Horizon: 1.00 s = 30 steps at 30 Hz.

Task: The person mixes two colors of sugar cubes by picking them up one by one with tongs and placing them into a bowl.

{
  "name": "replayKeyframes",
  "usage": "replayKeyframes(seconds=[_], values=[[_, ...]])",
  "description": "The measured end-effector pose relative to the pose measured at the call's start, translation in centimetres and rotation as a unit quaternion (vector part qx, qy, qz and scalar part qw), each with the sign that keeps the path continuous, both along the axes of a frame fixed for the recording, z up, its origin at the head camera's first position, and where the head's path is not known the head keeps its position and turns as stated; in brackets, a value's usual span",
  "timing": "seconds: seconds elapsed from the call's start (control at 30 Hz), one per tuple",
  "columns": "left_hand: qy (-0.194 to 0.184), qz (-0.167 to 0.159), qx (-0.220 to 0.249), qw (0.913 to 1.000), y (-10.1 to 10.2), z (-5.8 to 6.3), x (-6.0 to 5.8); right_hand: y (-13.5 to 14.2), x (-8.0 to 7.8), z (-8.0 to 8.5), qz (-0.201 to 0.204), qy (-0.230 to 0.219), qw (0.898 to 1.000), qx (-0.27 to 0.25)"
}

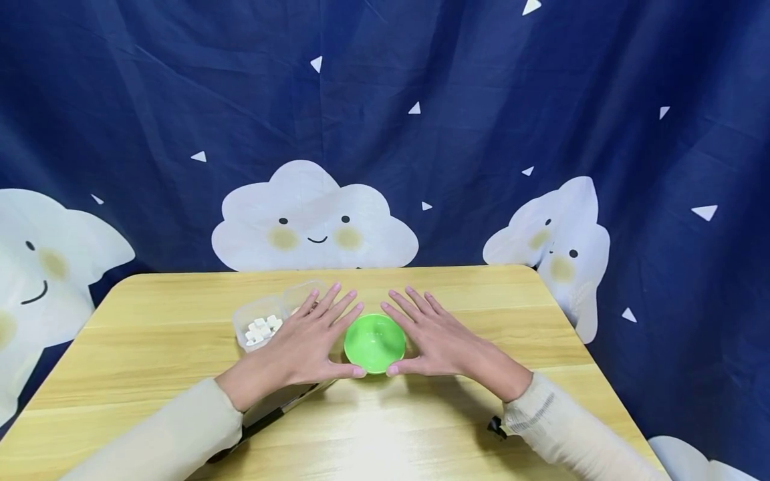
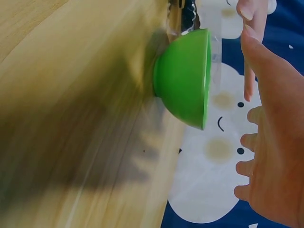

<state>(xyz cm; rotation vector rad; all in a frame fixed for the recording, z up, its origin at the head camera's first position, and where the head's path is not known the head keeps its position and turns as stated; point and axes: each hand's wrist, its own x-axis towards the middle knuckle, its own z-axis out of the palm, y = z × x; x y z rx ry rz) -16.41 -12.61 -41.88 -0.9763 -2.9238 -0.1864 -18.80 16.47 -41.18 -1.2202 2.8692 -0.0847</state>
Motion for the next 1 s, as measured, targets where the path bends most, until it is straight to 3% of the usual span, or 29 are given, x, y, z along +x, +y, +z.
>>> replayKeyframes(seconds=[1.0], values=[[-0.005,-0.01,-0.02,0.9997,1.0,-1.4,-0.8,-0.9,-0.9,-2.1,-0.011,-0.038,0.999,0.006]])
